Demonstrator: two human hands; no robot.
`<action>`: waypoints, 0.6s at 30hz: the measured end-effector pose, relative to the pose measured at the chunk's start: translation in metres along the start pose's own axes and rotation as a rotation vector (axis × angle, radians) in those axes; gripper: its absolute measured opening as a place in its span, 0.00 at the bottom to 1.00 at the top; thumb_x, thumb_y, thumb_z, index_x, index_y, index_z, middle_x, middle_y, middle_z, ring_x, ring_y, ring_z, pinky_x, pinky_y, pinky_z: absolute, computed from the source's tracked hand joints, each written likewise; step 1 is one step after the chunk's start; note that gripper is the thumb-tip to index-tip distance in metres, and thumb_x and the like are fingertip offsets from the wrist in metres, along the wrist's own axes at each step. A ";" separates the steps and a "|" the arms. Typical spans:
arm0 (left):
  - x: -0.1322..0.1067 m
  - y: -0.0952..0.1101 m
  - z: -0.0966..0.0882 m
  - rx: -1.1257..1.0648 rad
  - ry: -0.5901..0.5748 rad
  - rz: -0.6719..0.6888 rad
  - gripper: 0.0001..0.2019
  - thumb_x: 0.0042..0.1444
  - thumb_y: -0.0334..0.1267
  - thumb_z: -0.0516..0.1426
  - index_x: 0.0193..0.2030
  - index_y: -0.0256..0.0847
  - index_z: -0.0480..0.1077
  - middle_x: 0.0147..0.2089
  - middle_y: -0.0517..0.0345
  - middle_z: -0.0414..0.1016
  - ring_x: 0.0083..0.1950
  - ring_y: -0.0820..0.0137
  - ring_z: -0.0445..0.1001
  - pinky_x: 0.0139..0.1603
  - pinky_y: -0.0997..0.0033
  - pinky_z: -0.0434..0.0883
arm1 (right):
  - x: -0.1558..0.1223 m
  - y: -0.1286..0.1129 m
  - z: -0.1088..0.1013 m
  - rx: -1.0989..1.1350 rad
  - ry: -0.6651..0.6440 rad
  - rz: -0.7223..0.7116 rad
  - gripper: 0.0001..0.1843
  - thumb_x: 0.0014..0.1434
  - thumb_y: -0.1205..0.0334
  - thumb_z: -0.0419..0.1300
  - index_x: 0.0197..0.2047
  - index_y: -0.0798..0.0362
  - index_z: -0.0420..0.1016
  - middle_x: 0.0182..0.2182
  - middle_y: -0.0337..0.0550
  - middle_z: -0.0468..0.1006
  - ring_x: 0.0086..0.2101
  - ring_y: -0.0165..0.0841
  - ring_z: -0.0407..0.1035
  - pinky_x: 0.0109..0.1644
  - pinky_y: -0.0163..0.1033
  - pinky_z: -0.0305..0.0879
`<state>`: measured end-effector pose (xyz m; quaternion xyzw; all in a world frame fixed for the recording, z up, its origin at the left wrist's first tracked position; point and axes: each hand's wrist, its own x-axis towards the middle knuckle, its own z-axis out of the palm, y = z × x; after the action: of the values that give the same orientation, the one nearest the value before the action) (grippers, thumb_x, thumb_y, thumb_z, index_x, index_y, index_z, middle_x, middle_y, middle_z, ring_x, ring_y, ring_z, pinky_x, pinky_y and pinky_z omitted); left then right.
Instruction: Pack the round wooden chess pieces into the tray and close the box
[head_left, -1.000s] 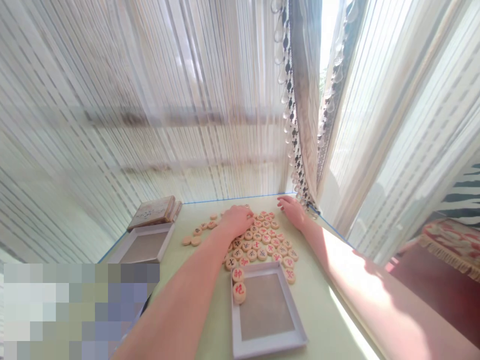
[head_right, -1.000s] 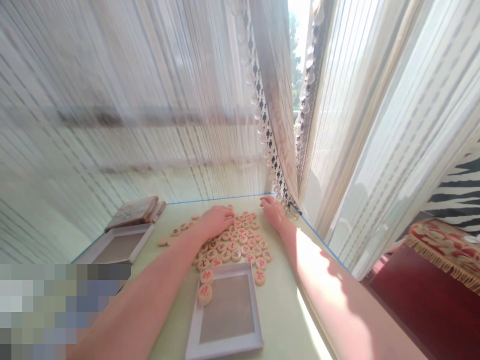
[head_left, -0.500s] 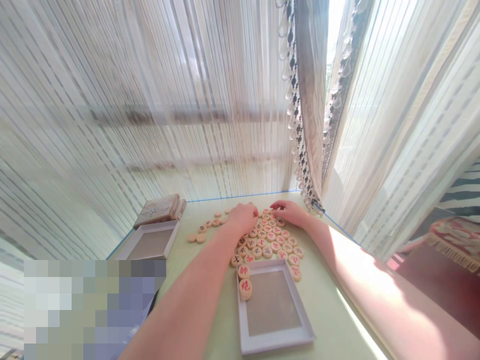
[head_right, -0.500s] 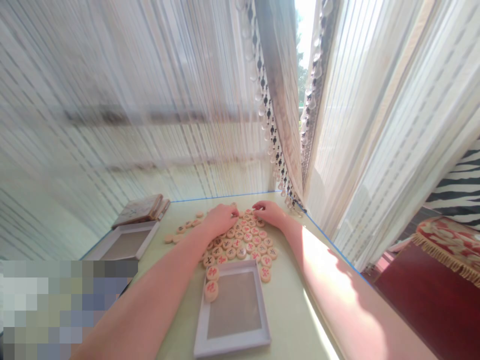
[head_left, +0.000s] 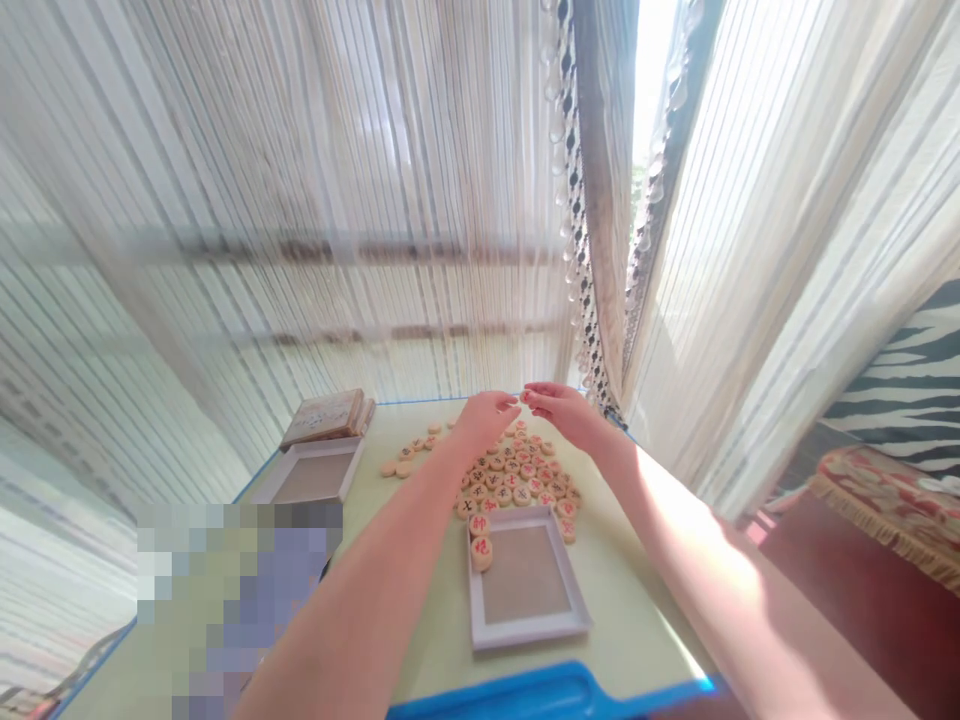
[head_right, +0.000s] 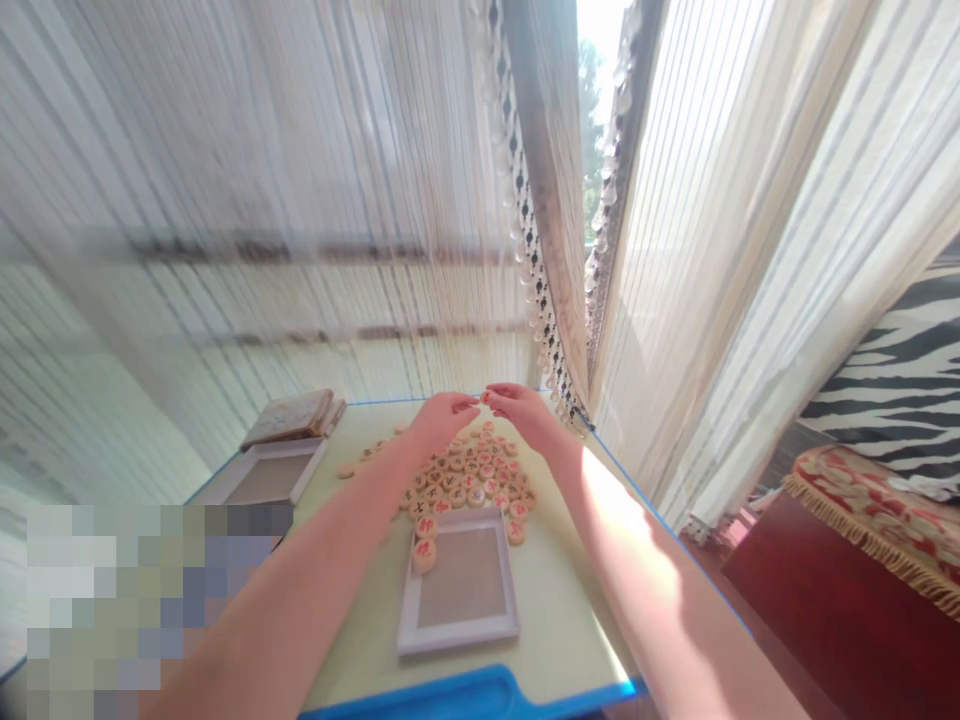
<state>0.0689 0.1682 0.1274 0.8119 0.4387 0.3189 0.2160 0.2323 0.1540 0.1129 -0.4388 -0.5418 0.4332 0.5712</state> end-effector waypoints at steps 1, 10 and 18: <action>-0.007 0.005 0.000 -0.070 0.004 0.030 0.15 0.55 0.43 0.53 0.45 0.38 0.73 0.40 0.53 0.78 0.38 0.68 0.75 0.41 0.70 0.71 | -0.007 -0.008 0.004 0.034 -0.022 -0.012 0.20 0.43 0.55 0.66 0.39 0.56 0.74 0.32 0.44 0.77 0.33 0.29 0.69 0.40 0.37 0.65; -0.110 0.025 -0.010 -0.163 0.041 0.128 0.20 0.61 0.48 0.45 0.43 0.40 0.73 0.38 0.56 0.77 0.37 0.70 0.74 0.39 0.71 0.71 | -0.111 -0.031 0.035 -0.074 0.012 -0.061 0.19 0.46 0.51 0.64 0.38 0.55 0.74 0.31 0.43 0.77 0.33 0.32 0.70 0.38 0.39 0.65; -0.163 -0.011 -0.032 0.161 0.296 0.022 0.14 0.60 0.42 0.48 0.41 0.39 0.73 0.40 0.53 0.77 0.39 0.69 0.72 0.46 0.68 0.69 | -0.162 -0.004 0.047 -0.531 0.120 -0.255 0.14 0.49 0.60 0.60 0.39 0.56 0.75 0.31 0.44 0.77 0.32 0.33 0.69 0.41 0.40 0.64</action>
<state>-0.0269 0.0381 0.0892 0.7756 0.4810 0.4009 0.0798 0.1797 -0.0029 0.0789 -0.5261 -0.6521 0.1743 0.5173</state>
